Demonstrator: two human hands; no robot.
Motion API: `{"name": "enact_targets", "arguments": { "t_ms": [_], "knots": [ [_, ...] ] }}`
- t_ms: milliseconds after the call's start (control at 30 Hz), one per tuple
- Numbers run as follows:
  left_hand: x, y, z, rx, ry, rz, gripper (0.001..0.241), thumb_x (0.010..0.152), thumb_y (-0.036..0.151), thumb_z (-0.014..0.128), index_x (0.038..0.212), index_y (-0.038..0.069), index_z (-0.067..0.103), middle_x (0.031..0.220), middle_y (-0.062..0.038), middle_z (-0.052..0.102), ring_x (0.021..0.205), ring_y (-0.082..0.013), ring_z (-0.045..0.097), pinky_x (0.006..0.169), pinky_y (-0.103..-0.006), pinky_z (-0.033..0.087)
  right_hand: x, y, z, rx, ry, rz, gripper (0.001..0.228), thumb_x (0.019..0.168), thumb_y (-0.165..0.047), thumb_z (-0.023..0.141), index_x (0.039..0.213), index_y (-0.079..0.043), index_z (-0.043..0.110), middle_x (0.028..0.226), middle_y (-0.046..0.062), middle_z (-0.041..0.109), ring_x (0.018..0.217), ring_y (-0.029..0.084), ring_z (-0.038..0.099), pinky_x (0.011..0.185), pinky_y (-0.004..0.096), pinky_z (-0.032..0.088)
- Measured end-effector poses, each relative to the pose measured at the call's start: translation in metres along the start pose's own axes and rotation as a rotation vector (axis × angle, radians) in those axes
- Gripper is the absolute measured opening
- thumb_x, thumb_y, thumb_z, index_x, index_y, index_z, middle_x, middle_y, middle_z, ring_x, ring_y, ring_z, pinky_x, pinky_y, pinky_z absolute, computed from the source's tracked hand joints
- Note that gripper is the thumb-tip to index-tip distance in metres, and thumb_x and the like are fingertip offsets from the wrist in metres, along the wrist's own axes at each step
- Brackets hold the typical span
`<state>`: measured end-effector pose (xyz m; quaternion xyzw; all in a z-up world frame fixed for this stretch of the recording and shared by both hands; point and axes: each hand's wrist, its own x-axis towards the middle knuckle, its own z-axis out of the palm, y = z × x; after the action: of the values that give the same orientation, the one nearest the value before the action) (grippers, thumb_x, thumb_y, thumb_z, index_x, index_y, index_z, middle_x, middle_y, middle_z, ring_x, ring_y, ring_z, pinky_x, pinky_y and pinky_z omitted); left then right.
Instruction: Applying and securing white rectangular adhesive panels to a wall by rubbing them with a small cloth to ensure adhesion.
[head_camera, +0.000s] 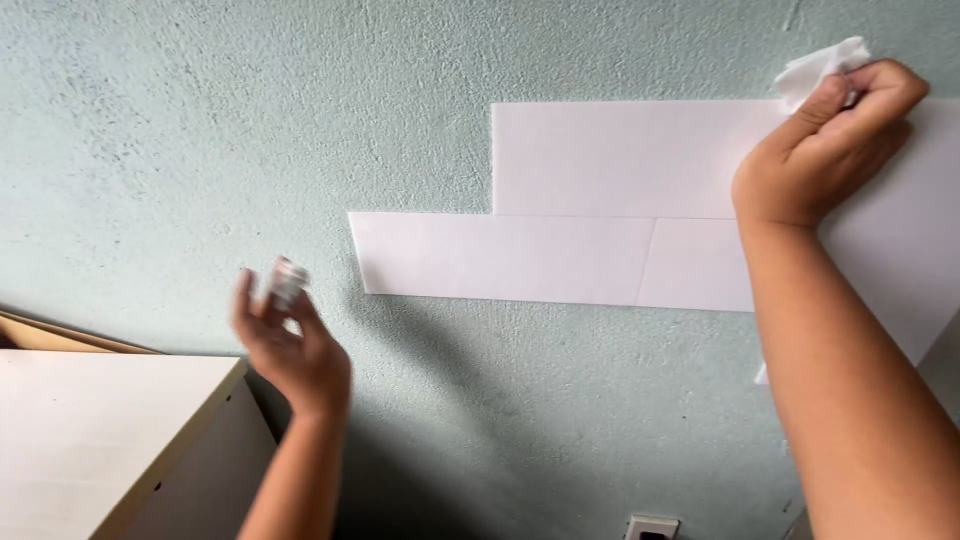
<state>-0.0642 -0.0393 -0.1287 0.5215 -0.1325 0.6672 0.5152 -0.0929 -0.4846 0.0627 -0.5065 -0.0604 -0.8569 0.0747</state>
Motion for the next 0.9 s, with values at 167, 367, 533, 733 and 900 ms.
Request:
{"name": "enact_targets", "arguments": {
  "t_ms": [167,367,533,733,900],
  "knots": [
    [-0.032,0.02,0.018,0.165,-0.18,-0.082,0.028,0.108,0.005,0.072,0.136,0.008,0.071,0.129,-0.007,0.075,0.107,-0.0166,0.073,0.098,-0.0299,0.059,-0.005,0.01,0.004,-0.003,0.003,-0.065,0.035,0.125,-0.023,0.04,0.109,0.005,0.053,0.1,0.022,0.064,0.08,0.044,0.059,0.076,0.05,0.045],
    [-0.009,0.04,0.038,0.17,-0.265,0.095,0.034,0.104,0.0,0.084,0.134,0.015,0.076,0.115,-0.005,0.06,0.092,-0.0171,0.065,0.087,-0.0315,0.058,0.005,-0.01,-0.004,0.0,-0.003,-0.097,0.042,0.126,-0.033,0.035,0.108,0.0,0.053,0.099,0.017,0.065,0.08,0.041,0.063,0.076,0.047,0.046],
    [-0.006,0.042,0.03,0.143,-0.285,0.073,0.033,0.103,0.001,0.085,0.134,0.011,0.077,0.117,-0.006,0.069,0.091,-0.0167,0.071,0.087,-0.0309,0.059,0.004,-0.008,-0.007,0.139,-0.095,-0.217,0.039,0.127,-0.026,0.034,0.108,0.003,0.051,0.1,0.02,0.059,0.082,0.041,0.06,0.075,0.049,0.045],
    [-0.002,0.04,0.014,0.219,-0.274,-0.048,0.026,0.103,0.007,0.086,0.128,0.007,0.08,0.115,-0.008,0.074,0.086,-0.0162,0.072,0.082,-0.029,0.06,-0.017,-0.008,-0.015,0.124,-0.173,-0.241,0.029,0.124,-0.019,0.04,0.112,0.004,0.052,0.098,0.019,0.057,0.077,0.042,0.06,0.068,0.05,0.046],
    [-0.003,0.041,0.012,0.328,-0.246,-0.029,0.018,0.101,0.018,0.091,0.117,0.016,0.084,0.106,0.001,0.08,0.082,-0.0137,0.069,0.076,-0.0296,0.052,-0.02,-0.004,-0.011,0.004,-0.114,-0.085,0.026,0.122,-0.023,0.041,0.113,0.0,0.05,0.1,0.012,0.061,0.079,0.037,0.065,0.067,0.047,0.05]
  ]
}}
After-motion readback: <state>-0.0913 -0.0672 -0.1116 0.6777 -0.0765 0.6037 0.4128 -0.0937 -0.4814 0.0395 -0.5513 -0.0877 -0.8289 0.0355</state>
